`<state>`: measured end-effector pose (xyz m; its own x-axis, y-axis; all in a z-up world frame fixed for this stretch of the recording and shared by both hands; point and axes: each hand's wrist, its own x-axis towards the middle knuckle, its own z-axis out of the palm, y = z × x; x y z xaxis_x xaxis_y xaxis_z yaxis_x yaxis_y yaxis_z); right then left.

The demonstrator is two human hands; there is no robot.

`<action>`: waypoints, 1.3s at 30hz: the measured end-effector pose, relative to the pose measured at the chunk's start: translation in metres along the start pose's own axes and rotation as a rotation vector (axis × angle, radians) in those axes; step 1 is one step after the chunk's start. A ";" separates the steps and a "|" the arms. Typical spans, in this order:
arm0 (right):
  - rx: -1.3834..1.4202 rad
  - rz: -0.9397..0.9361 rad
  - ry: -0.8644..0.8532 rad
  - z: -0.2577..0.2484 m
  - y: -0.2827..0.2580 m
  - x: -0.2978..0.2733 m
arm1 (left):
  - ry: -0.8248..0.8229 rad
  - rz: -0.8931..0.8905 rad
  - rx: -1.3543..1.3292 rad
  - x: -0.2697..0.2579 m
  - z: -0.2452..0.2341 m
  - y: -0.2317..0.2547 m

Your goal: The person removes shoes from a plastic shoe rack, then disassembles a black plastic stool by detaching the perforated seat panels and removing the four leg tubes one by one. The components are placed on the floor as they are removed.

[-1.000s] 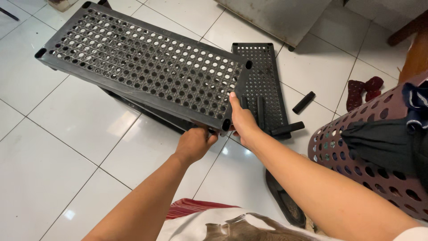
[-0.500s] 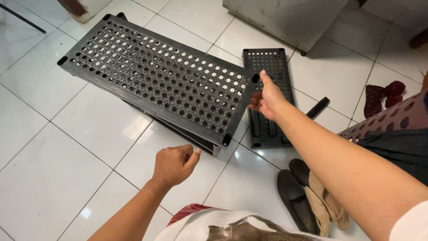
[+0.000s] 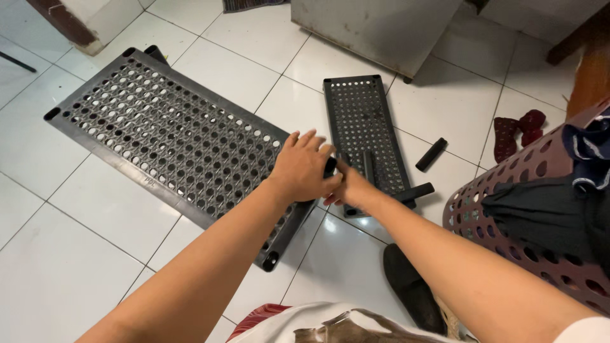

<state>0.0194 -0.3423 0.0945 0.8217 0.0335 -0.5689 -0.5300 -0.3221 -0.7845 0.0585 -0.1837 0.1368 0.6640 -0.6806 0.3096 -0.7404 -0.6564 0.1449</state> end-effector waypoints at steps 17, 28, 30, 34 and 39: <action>-0.386 -0.191 0.122 0.017 0.029 0.014 | -0.667 -0.090 0.017 0.034 0.016 -0.010; -0.455 -0.266 0.177 0.023 0.036 0.019 | -0.716 -0.126 0.030 0.032 0.015 -0.003; -0.491 -0.263 0.172 0.021 0.037 0.021 | -0.721 -0.131 0.041 0.033 0.010 0.000; -0.613 -0.187 0.145 0.020 0.032 0.026 | -0.730 -0.130 0.064 0.035 -0.001 0.003; -0.526 -0.210 0.065 0.013 0.021 0.024 | -0.643 -0.053 0.059 0.038 -0.018 -0.005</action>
<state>0.0249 -0.3358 0.0613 0.9182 0.0943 -0.3848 -0.1921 -0.7434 -0.6406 0.0853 -0.2002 0.1648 0.6431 -0.6940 -0.3237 -0.7100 -0.6987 0.0875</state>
